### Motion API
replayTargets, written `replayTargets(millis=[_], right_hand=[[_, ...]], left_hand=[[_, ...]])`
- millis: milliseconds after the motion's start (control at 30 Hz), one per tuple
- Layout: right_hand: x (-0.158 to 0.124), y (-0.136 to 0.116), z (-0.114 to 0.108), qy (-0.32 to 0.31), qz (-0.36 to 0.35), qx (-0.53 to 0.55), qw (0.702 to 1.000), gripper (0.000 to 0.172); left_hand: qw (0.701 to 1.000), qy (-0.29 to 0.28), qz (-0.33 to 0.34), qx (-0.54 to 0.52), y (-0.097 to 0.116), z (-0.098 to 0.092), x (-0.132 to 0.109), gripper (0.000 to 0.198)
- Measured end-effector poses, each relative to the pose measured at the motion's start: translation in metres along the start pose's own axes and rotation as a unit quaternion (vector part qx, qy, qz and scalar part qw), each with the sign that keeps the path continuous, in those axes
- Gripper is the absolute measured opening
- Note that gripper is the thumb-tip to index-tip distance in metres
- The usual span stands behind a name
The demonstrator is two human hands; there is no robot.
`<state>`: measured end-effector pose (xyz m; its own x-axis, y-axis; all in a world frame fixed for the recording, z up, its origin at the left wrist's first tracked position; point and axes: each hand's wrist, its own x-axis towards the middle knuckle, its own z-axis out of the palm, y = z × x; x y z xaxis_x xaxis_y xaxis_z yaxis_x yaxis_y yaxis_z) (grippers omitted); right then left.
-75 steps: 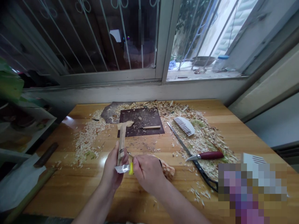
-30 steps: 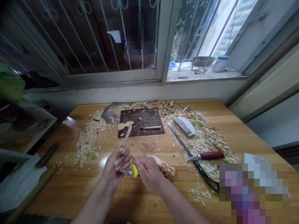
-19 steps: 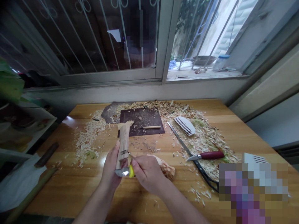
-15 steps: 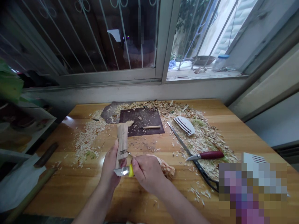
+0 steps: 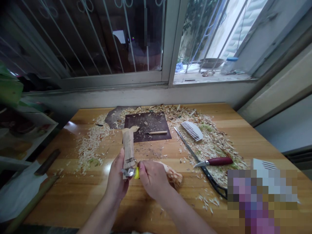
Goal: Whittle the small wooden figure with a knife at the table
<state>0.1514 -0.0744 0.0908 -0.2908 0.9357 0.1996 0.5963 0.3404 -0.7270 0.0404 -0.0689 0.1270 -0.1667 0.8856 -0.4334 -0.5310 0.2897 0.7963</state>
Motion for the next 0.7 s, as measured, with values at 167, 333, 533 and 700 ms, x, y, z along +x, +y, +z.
replayTargets(millis=[167,333,533,700], right_hand=[[-0.0015,-0.0022,-0.0015,-0.034,-0.002,0.099,0.995,0.050],[-0.0008,-0.0060,-0.0057,-0.050,-0.004,0.065,0.997,0.048],[-0.0006,-0.0039,-0.0089,-0.071,-0.023,0.047,0.996,0.045],[-0.0012,-0.0021,-0.0044,-0.012,-0.034,0.013,0.999,0.042]], left_hand=[[1.000,-0.014,-0.021,-0.008,0.0038,-0.0010,0.0044,0.048],[1.000,-0.012,-0.006,-0.009,0.0052,-0.0027,0.0085,0.047],[1.000,-0.002,-0.002,0.012,0.0049,0.0009,0.0058,0.046],[1.000,-0.008,-0.007,-0.011,0.0010,0.0029,0.0018,0.046]])
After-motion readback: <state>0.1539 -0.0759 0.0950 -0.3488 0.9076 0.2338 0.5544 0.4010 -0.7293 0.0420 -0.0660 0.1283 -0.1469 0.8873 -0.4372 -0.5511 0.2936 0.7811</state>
